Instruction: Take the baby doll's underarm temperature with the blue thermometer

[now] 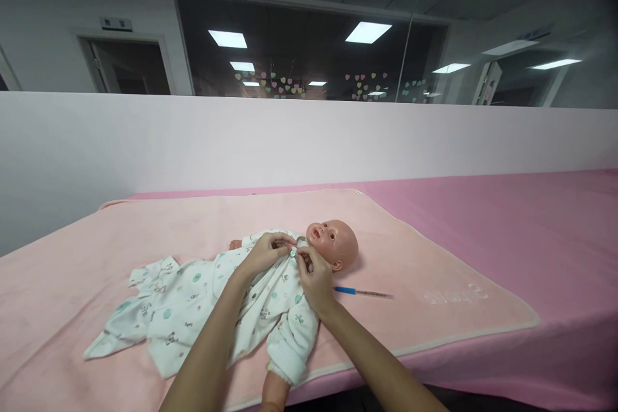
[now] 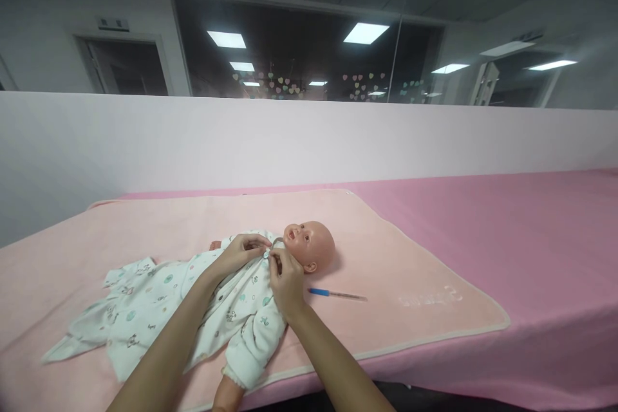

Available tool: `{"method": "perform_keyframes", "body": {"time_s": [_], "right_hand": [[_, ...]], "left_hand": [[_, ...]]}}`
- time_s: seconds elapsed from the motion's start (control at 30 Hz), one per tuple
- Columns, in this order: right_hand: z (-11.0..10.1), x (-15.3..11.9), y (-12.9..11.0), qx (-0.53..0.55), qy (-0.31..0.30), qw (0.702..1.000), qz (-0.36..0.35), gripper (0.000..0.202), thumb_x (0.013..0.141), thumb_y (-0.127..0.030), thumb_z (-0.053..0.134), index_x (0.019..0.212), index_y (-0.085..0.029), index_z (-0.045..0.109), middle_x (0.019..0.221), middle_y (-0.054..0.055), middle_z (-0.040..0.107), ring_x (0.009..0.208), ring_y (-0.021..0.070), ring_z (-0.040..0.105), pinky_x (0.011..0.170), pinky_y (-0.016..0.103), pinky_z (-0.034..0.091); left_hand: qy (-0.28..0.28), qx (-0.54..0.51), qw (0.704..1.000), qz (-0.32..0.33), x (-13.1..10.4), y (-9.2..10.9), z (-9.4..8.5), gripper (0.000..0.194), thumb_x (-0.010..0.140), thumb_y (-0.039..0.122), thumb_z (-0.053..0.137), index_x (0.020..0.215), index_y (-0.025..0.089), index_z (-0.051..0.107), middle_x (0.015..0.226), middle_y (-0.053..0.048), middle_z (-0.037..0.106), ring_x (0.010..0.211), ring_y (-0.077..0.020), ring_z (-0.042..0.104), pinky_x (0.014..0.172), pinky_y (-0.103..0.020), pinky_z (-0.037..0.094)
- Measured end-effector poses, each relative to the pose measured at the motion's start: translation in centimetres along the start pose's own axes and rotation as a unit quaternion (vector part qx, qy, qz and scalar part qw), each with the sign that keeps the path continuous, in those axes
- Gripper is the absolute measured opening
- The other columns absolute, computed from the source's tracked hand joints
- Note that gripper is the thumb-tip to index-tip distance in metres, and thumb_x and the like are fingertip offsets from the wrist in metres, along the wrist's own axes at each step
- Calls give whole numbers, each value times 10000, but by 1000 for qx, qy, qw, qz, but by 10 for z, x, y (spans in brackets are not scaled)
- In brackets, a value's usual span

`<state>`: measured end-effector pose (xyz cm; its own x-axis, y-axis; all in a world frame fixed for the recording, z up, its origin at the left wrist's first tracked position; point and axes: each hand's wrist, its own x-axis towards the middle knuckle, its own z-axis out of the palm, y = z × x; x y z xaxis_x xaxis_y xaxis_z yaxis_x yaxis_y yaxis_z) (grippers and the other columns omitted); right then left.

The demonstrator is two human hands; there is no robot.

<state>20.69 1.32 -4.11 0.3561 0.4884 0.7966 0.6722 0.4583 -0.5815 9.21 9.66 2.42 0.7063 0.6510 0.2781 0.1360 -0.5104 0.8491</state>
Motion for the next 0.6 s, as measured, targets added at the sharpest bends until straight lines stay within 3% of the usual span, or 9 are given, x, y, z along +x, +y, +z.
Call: {"method": "perform_keyframes", "body": {"time_s": [0.17,0.33,0.43,0.6], "right_hand": [[1,1,-1,0,5,1000,-23,182,862,-181,431,877,-190,611,810,32,662,745,144,609,688,253,467],[-1,3,-7,0,4,999,-38,205,845,-159,427,884,-185,627,867,56,643,797,153,598,723,262,471],[-2,4,-10,-9,1,999,-47,197,816,-165,452,917,-180,621,897,66,626,739,147,580,698,264,469],[-1,3,-7,-27,-13,999,-24,173,826,-183,443,899,-181,600,778,36,609,588,124,509,616,256,442]], "left_hand": [[-34,-35,999,-7,0,0,-2,224,716,244,565,889,154,675,845,-39,657,803,-163,573,713,-253,427],[-26,-73,996,-41,-1,-3,-2,274,695,279,583,917,133,651,770,-36,622,682,-138,536,603,-230,396],[-26,-91,993,-63,-2,-1,-3,288,687,289,588,925,134,634,713,-18,589,601,-111,490,538,-211,352],[-33,-102,991,-78,-3,5,-4,285,675,284,600,918,136,620,706,-13,570,599,-107,474,538,-210,339]]}}
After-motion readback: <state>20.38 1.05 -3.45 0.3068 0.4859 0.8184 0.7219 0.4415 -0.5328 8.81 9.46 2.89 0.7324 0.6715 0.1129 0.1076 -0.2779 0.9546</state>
